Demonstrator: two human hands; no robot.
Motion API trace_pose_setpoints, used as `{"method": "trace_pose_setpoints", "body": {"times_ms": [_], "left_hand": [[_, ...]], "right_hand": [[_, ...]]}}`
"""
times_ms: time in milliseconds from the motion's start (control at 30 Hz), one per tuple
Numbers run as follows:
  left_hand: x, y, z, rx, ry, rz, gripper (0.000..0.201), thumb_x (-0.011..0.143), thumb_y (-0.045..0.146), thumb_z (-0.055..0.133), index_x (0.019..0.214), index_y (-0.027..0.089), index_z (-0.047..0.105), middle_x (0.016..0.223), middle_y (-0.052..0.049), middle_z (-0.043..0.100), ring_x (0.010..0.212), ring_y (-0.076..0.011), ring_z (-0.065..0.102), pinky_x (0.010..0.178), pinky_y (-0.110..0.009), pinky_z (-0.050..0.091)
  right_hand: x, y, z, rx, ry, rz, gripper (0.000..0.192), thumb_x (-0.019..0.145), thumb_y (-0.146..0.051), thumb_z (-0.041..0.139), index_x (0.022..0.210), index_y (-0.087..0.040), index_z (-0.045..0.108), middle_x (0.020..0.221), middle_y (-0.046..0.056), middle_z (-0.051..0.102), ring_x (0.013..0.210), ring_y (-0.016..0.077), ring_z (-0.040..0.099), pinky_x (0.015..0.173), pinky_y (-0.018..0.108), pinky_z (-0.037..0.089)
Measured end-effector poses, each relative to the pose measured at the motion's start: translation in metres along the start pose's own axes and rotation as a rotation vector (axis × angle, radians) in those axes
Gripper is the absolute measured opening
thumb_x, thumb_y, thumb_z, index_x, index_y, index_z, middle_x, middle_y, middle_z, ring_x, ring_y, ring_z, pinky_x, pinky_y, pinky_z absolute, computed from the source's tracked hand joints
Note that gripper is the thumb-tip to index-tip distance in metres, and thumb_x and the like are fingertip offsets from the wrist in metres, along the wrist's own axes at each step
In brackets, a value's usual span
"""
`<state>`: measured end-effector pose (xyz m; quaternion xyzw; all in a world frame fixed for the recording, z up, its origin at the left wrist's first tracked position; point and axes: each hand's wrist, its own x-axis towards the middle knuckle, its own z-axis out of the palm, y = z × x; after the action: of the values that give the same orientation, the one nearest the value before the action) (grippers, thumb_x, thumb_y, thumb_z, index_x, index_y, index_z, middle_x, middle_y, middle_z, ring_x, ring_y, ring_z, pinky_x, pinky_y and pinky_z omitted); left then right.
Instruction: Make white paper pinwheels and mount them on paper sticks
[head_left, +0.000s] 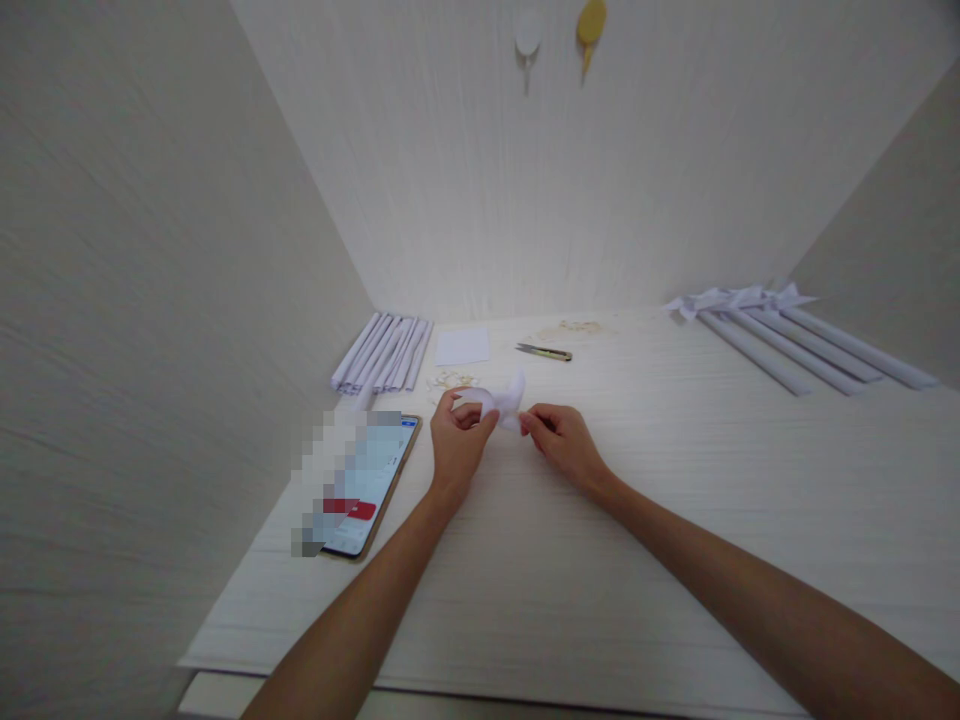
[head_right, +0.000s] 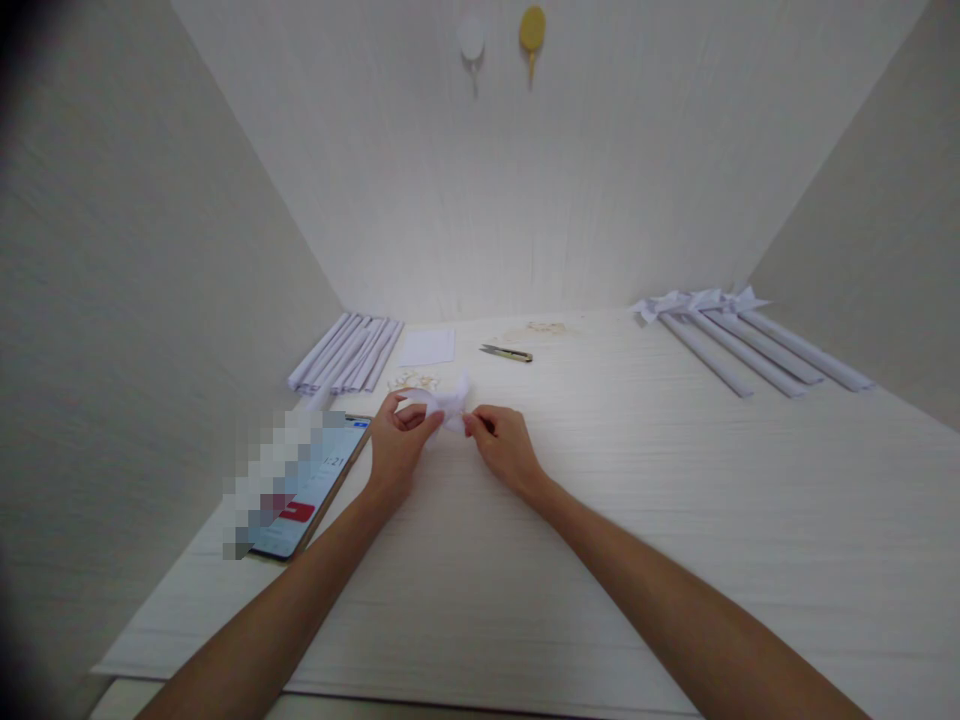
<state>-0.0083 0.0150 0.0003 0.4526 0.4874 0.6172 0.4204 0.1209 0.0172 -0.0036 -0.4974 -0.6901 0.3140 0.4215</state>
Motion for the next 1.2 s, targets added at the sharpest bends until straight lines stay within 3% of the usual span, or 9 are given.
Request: {"method": "trace_pose_setpoints", "body": {"times_ms": [400,1200], "left_hand": [[-0.0007,0.0016,-0.0003,0.027,-0.02,0.01,0.033,0.054,0.013,0.06,0.083,0.017,0.045,0.058,0.005,0.059,0.055,-0.0092,0.058,0.058,-0.021,0.045],[0.0003,0.0021,-0.0019,0.007,-0.069,-0.006,0.039,0.053,0.014,0.063,0.087,0.017,0.044,0.058,0.005,0.059,0.054,-0.0085,0.057,0.053,-0.018,0.042]], "right_hand": [[0.0001,-0.0006,0.0007,-0.102,0.043,-0.03,0.026,0.072,-0.024,0.042,0.048,-0.016,0.05,0.043,-0.003,0.044,0.042,0.0088,0.038,0.045,0.021,0.026],[-0.0006,-0.0008,0.0001,-0.099,0.037,-0.039,0.025,0.071,-0.024,0.041,0.048,-0.016,0.048,0.043,-0.003,0.042,0.043,0.0091,0.037,0.046,0.021,0.026]]}}
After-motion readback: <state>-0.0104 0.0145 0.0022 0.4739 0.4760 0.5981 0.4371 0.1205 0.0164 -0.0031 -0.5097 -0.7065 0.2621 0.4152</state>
